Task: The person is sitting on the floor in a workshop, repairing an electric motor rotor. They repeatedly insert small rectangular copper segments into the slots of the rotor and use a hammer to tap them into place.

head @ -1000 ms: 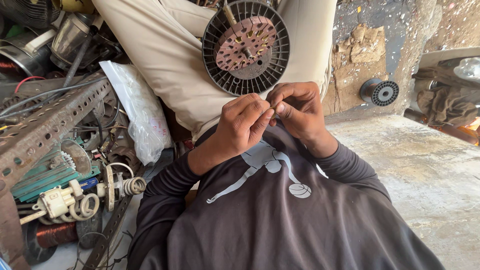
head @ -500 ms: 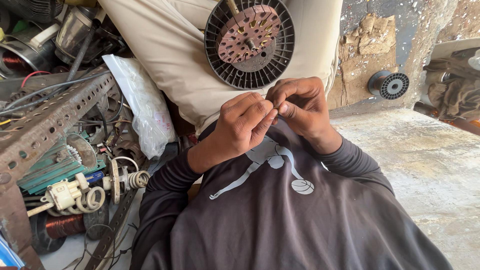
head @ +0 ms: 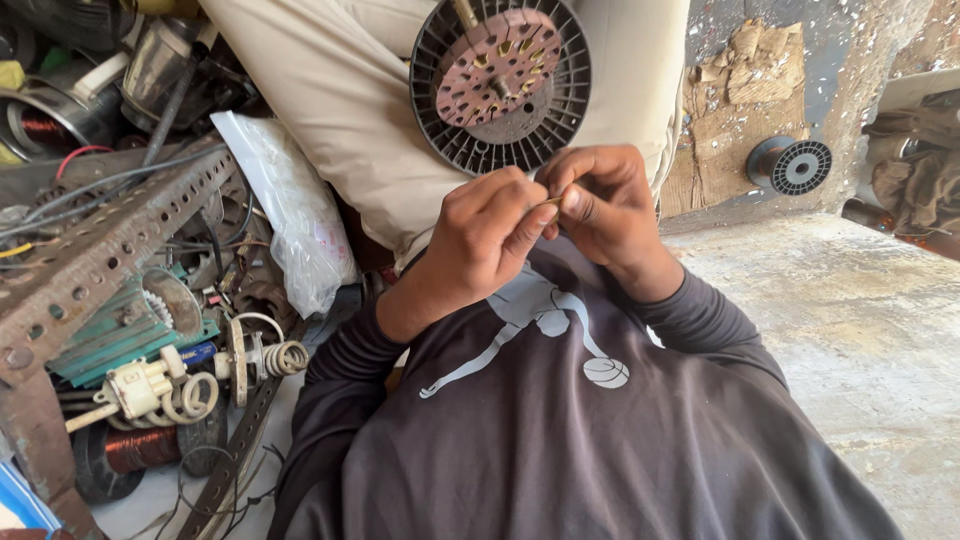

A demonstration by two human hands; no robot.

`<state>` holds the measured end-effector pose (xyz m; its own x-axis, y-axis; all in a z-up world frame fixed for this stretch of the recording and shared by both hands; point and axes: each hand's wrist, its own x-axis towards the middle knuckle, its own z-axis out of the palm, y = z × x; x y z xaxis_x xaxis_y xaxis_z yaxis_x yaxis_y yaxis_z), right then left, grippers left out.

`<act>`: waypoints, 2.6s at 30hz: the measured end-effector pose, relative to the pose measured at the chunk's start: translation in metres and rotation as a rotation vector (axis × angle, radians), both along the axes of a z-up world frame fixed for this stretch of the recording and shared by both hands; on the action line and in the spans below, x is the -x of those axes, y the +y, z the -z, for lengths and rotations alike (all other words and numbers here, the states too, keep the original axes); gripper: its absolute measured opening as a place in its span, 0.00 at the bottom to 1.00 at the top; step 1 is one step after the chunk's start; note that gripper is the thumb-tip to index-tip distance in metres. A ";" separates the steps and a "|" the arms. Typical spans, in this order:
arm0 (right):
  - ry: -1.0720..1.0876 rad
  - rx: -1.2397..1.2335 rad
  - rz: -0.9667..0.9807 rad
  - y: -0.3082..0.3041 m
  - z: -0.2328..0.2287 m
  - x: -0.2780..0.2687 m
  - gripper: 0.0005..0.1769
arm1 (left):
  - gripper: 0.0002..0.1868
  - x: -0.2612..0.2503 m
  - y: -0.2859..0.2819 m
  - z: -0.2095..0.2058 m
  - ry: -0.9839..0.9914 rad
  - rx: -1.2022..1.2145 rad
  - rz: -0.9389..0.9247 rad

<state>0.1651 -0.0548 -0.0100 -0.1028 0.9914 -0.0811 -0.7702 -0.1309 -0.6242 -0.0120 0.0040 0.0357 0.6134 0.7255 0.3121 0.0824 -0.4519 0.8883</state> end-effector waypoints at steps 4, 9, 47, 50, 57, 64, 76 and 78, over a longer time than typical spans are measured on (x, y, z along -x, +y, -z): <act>-0.172 0.038 0.024 -0.006 -0.003 -0.004 0.09 | 0.06 -0.002 -0.004 0.008 -0.016 0.078 -0.049; -0.948 -0.212 0.255 -0.008 -0.006 0.003 0.05 | 0.08 -0.005 -0.013 0.020 -0.021 0.055 -0.088; -0.198 -0.013 0.119 -0.017 0.000 0.002 0.11 | 0.05 -0.009 -0.010 0.009 -0.031 -0.110 -0.071; -0.267 -0.048 0.128 -0.014 -0.006 0.001 0.10 | 0.04 -0.010 -0.009 0.008 -0.100 0.046 -0.067; -0.339 -0.020 0.007 -0.006 -0.011 -0.011 0.10 | 0.04 -0.010 -0.006 0.011 -0.040 -0.178 -0.130; -0.362 -0.020 0.045 -0.011 -0.001 -0.003 0.09 | 0.05 -0.008 0.002 0.019 0.003 -0.418 -0.066; -1.190 -0.329 0.407 -0.003 -0.005 0.007 0.02 | 0.05 -0.004 -0.011 0.030 0.115 -0.282 -0.060; -1.229 -0.298 0.375 -0.003 -0.006 0.006 0.01 | 0.04 -0.002 -0.011 0.029 0.186 -0.321 -0.061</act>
